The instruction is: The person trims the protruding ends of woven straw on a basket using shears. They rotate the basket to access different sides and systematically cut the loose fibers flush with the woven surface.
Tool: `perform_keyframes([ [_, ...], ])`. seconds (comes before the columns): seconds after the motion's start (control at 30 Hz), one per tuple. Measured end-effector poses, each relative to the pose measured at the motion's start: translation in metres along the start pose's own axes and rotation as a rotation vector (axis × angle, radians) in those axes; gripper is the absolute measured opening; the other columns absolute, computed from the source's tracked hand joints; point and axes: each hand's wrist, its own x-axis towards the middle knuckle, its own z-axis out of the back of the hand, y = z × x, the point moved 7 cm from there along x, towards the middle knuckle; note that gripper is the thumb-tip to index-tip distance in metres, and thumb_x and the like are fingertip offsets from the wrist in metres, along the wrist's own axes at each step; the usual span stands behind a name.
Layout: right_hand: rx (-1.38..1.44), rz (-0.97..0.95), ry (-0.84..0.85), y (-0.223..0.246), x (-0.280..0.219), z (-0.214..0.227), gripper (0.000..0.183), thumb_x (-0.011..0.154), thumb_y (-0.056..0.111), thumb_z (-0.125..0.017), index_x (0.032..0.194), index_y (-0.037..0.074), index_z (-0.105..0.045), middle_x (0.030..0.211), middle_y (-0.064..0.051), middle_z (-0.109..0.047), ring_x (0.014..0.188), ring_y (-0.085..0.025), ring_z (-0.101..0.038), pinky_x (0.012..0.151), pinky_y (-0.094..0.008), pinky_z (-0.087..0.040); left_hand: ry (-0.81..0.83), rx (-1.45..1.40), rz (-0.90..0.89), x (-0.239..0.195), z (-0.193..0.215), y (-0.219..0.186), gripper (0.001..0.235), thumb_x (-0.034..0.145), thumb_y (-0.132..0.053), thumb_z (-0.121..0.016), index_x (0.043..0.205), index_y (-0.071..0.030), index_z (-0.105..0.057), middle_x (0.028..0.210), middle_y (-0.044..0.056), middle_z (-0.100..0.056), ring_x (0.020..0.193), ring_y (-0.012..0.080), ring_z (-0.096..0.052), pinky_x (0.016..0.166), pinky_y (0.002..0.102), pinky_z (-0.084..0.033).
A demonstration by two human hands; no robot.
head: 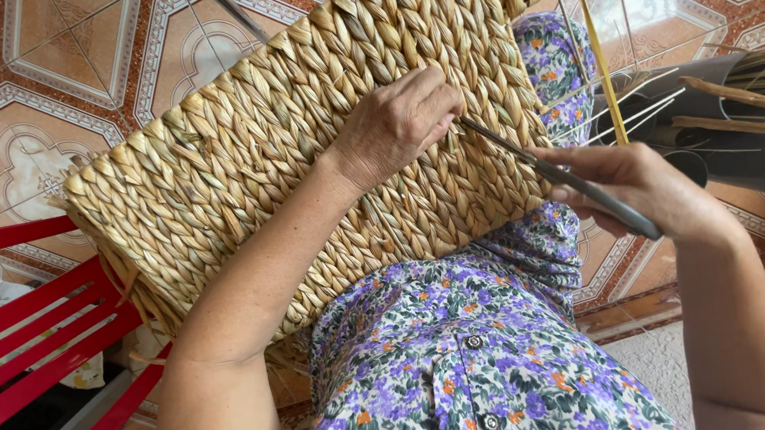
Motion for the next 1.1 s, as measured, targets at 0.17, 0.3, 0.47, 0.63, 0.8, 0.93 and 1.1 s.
perform_keyframes([
  [0.17,0.067,-0.066,-0.085,-0.016,-0.018,0.014,0.058,0.082,0.009,-0.072,0.139,0.017,-0.067,0.068,0.000,-0.060,0.053,-0.005,-0.045,0.041,-0.024,-0.035,0.107,-0.035,0.073,0.005,-0.013,0.003,0.011,0.096,-0.006,-0.073,0.097,-0.003,-0.063,0.091,0.007,-0.059,0.079,0.0137,-0.063,0.066,0.021,-0.062],
  [0.3,0.216,0.044,-0.039,-0.030,-0.018,0.012,0.065,0.074,0.003,-0.074,0.138,0.014,-0.065,0.073,0.002,-0.064,0.050,-0.005,-0.048,0.038,-0.023,-0.038,0.366,0.082,0.105,0.019,-0.037,0.008,0.013,0.097,0.009,-0.060,0.091,-0.003,-0.059,0.086,0.007,-0.056,0.073,0.0145,-0.060,0.064,0.024,-0.059],
  [0.47,0.252,0.122,-0.158,-0.052,-0.018,-0.004,0.062,0.081,0.008,-0.075,0.142,0.014,-0.065,0.073,0.003,-0.062,0.055,-0.003,-0.047,0.045,-0.022,-0.037,0.304,-0.313,0.202,0.026,-0.015,0.012,0.005,0.097,0.000,-0.063,0.098,-0.003,-0.059,0.087,0.006,-0.057,0.072,0.0160,-0.059,0.061,0.025,-0.057],
  [0.63,-0.203,0.389,-0.389,-0.029,-0.036,-0.009,0.068,0.080,0.015,-0.080,0.145,0.023,-0.061,0.079,0.004,-0.060,0.065,-0.005,-0.054,0.057,-0.025,-0.045,0.282,-0.267,0.232,0.003,0.004,-0.003,0.012,0.092,-0.014,-0.070,0.104,-0.011,-0.069,0.082,0.003,-0.055,0.069,0.0131,-0.057,0.061,0.022,-0.058],
  [0.8,-0.691,0.522,-0.569,0.000,-0.042,-0.017,0.075,0.077,0.022,-0.083,0.147,0.033,-0.058,0.090,-0.001,-0.064,0.076,-0.017,-0.064,0.067,-0.035,-0.053,0.074,-0.432,0.430,0.001,0.008,0.016,0.009,0.098,-0.019,-0.076,0.098,-0.011,-0.072,0.084,-0.002,-0.058,0.072,0.0098,-0.055,0.062,0.023,-0.055],
  [0.93,-0.912,0.535,-0.599,0.015,-0.026,-0.027,0.075,0.078,0.029,-0.085,0.148,0.035,-0.057,0.090,-0.002,-0.065,0.073,-0.020,-0.063,0.063,-0.036,-0.053,-0.015,-0.626,0.541,-0.007,0.009,0.030,0.008,0.096,-0.018,-0.079,0.097,-0.011,-0.074,0.087,-0.004,-0.064,0.074,0.0072,-0.059,0.065,0.023,-0.056],
  [1.1,-0.990,0.590,-0.617,0.037,-0.014,-0.036,0.072,0.080,0.031,-0.085,0.146,0.033,-0.059,0.084,-0.002,-0.060,0.071,-0.020,-0.062,0.061,-0.035,-0.051,-0.041,-0.751,0.608,-0.009,0.010,0.029,0.012,0.093,-0.021,-0.078,0.098,-0.011,-0.075,0.088,-0.004,-0.066,0.076,0.0046,-0.064,0.067,0.020,-0.059],
])
